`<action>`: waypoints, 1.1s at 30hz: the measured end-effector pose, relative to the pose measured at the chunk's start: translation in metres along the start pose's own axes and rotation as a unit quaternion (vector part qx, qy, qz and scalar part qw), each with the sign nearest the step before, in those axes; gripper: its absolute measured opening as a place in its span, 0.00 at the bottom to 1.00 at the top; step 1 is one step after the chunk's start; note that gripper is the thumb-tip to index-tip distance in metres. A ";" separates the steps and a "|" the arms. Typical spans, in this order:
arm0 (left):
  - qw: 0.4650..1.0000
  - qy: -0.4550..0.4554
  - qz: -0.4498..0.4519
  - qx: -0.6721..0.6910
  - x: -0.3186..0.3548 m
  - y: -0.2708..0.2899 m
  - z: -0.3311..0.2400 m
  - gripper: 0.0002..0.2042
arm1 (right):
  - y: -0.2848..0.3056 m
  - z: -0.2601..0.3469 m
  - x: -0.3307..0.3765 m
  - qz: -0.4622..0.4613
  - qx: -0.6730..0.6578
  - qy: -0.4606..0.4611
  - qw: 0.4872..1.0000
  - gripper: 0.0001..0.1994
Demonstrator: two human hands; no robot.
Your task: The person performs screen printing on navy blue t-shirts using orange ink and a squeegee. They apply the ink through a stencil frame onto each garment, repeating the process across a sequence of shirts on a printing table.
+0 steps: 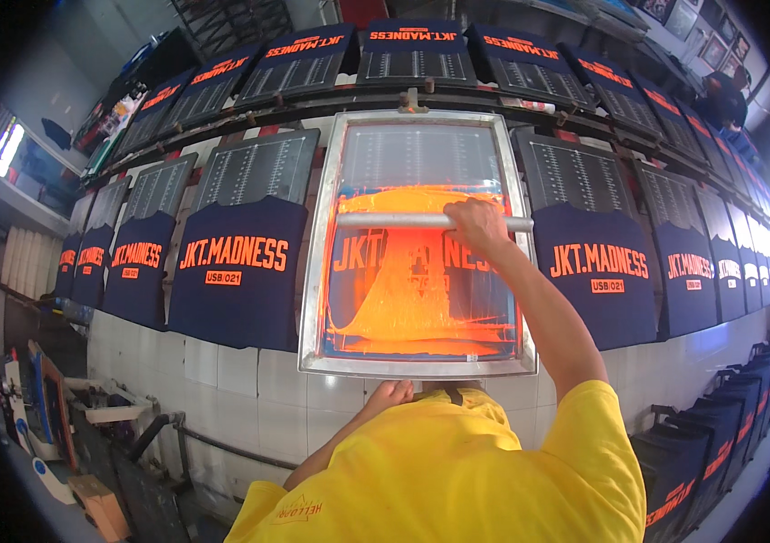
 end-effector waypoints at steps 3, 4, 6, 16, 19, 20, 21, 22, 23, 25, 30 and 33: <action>1.000 0.012 0.001 0.009 0.000 0.000 0.008 0.22 | -0.011 -0.008 -0.013 0.051 0.028 -0.013 0.998 0.12; 0.999 0.017 -0.016 -0.032 -0.001 0.000 0.017 0.22 | -0.008 -0.006 -0.012 0.023 0.002 -0.006 1.000 0.10; 0.996 0.024 -0.037 -0.083 -0.005 0.001 0.033 0.22 | -0.008 -0.007 -0.016 0.045 0.007 -0.012 0.999 0.09; 0.999 0.007 -0.030 0.008 -0.004 -0.001 0.020 0.21 | 0.009 0.010 0.023 0.166 -0.011 0.048 0.985 0.09; 0.999 -0.028 -0.020 0.030 -0.005 0.000 0.015 0.23 | 0.013 0.029 0.055 0.177 0.006 0.044 0.983 0.10; 0.999 -0.020 -0.023 0.044 -0.005 0.000 0.013 0.22 | 0.022 0.041 0.066 0.169 -0.014 0.039 0.985 0.09; 0.998 -0.012 -0.026 0.058 -0.004 -0.001 0.011 0.22 | 0.025 0.050 0.078 0.141 -0.021 0.037 0.989 0.09; 0.997 -0.006 -0.026 0.072 -0.002 -0.003 0.006 0.22 | 0.030 0.060 0.093 0.111 -0.026 0.034 0.993 0.09; 0.998 -0.016 -0.019 0.056 -0.001 -0.002 0.000 0.22 | 0.033 0.069 0.108 0.081 -0.032 0.032 0.996 0.10; 0.999 -0.037 -0.006 0.025 0.002 0.000 -0.011 0.22 | 0.030 0.089 0.143 0.058 0.000 0.025 0.998 0.12; 0.990 0.024 0.045 0.129 -0.003 -0.003 -0.008 0.18 | 0.042 0.129 0.189 -0.014 -0.003 0.019 1.000 0.14; 0.978 0.102 0.058 0.172 0.001 -0.001 -0.010 0.17 | 0.045 0.116 0.173 0.043 -0.025 -0.023 0.998 0.14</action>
Point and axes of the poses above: each hand's wrist, its own x-axis away from the middle knuckle, its own y-axis out of the back of the hand, z = x × y, the point moved 4 cm from there along -x, towards the middle knuckle, and after that the axes turned 9 degrees about -z, right-handed, at the moved point
